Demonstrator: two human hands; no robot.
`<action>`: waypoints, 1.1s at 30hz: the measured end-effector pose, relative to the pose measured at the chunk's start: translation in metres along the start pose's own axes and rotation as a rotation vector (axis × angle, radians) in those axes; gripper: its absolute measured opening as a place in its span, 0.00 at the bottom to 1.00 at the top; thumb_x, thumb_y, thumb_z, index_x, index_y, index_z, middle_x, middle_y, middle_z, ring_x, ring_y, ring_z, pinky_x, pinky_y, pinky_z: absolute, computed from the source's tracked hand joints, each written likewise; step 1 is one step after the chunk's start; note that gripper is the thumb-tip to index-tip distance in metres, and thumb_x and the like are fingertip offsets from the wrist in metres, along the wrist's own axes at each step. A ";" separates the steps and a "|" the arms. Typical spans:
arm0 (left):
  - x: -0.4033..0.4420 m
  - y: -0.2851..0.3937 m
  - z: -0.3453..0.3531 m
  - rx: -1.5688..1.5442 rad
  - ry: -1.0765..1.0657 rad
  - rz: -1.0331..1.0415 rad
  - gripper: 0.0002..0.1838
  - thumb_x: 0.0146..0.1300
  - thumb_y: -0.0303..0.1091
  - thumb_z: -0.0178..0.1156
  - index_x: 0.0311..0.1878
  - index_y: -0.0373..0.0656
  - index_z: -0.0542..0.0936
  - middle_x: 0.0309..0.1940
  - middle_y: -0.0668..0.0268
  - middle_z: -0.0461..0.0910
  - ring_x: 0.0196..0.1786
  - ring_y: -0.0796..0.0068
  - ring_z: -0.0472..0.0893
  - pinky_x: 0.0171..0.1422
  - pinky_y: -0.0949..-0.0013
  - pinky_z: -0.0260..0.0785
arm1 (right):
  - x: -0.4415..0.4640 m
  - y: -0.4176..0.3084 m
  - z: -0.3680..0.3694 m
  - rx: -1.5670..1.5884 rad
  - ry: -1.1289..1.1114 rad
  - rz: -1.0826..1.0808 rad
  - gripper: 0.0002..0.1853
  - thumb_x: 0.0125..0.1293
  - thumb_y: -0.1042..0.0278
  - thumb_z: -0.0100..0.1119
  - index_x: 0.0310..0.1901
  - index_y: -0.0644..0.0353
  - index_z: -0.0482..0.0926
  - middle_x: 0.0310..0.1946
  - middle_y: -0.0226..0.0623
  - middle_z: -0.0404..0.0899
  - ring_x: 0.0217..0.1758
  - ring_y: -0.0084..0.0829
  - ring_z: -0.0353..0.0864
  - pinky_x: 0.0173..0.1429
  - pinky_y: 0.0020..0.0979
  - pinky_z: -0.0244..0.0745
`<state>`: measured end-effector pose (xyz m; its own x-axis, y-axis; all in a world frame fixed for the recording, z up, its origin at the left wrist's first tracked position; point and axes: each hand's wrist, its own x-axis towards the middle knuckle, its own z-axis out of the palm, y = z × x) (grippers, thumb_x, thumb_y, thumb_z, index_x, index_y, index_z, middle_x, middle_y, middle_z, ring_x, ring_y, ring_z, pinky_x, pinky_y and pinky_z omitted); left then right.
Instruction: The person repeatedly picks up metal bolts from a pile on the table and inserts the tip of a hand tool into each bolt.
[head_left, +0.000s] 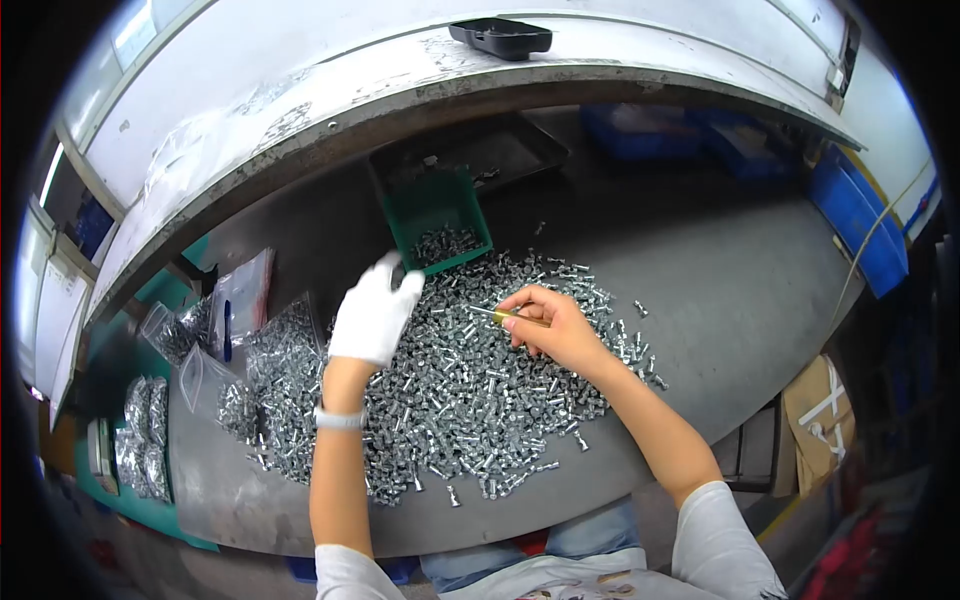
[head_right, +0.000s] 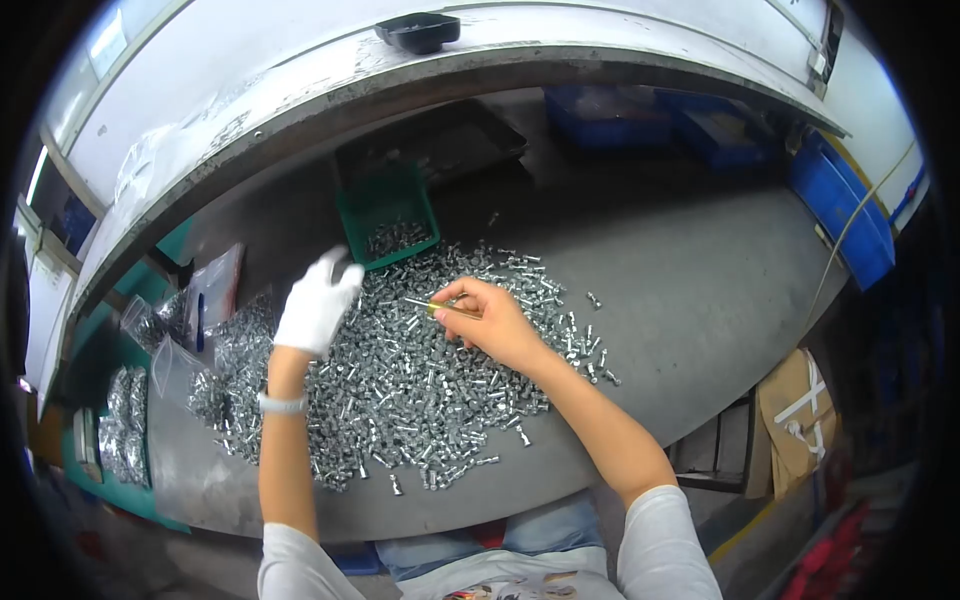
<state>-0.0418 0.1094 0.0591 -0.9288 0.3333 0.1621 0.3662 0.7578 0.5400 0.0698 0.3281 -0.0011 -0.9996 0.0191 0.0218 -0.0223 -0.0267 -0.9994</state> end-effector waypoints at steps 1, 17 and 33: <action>-0.014 0.001 -0.004 0.001 -0.067 -0.006 0.27 0.68 0.45 0.55 0.65 0.40 0.75 0.56 0.46 0.80 0.59 0.47 0.79 0.65 0.56 0.70 | -0.001 0.000 0.001 -0.006 0.009 -0.031 0.12 0.68 0.71 0.64 0.51 0.62 0.78 0.30 0.28 0.82 0.29 0.13 0.74 0.31 0.19 0.67; -0.075 -0.030 0.038 0.138 0.067 0.420 0.15 0.60 0.33 0.67 0.51 0.43 0.84 0.50 0.59 0.83 0.60 0.54 0.77 0.65 0.57 0.70 | -0.004 0.004 0.011 -0.083 0.000 0.023 0.13 0.65 0.71 0.65 0.50 0.60 0.79 0.29 0.26 0.82 0.31 0.14 0.75 0.36 0.22 0.68; -0.088 -0.033 0.013 0.057 -0.111 0.336 0.17 0.51 0.32 0.72 0.44 0.43 0.80 0.56 0.55 0.78 0.61 0.51 0.76 0.66 0.56 0.70 | -0.007 0.000 0.018 -0.129 0.006 0.079 0.14 0.66 0.70 0.64 0.51 0.61 0.78 0.33 0.28 0.83 0.36 0.17 0.80 0.41 0.24 0.72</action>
<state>0.0287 0.0623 0.0162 -0.7452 0.6259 0.2300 0.6556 0.6246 0.4243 0.0767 0.3101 -0.0010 -0.9980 0.0276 -0.0572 0.0597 0.0999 -0.9932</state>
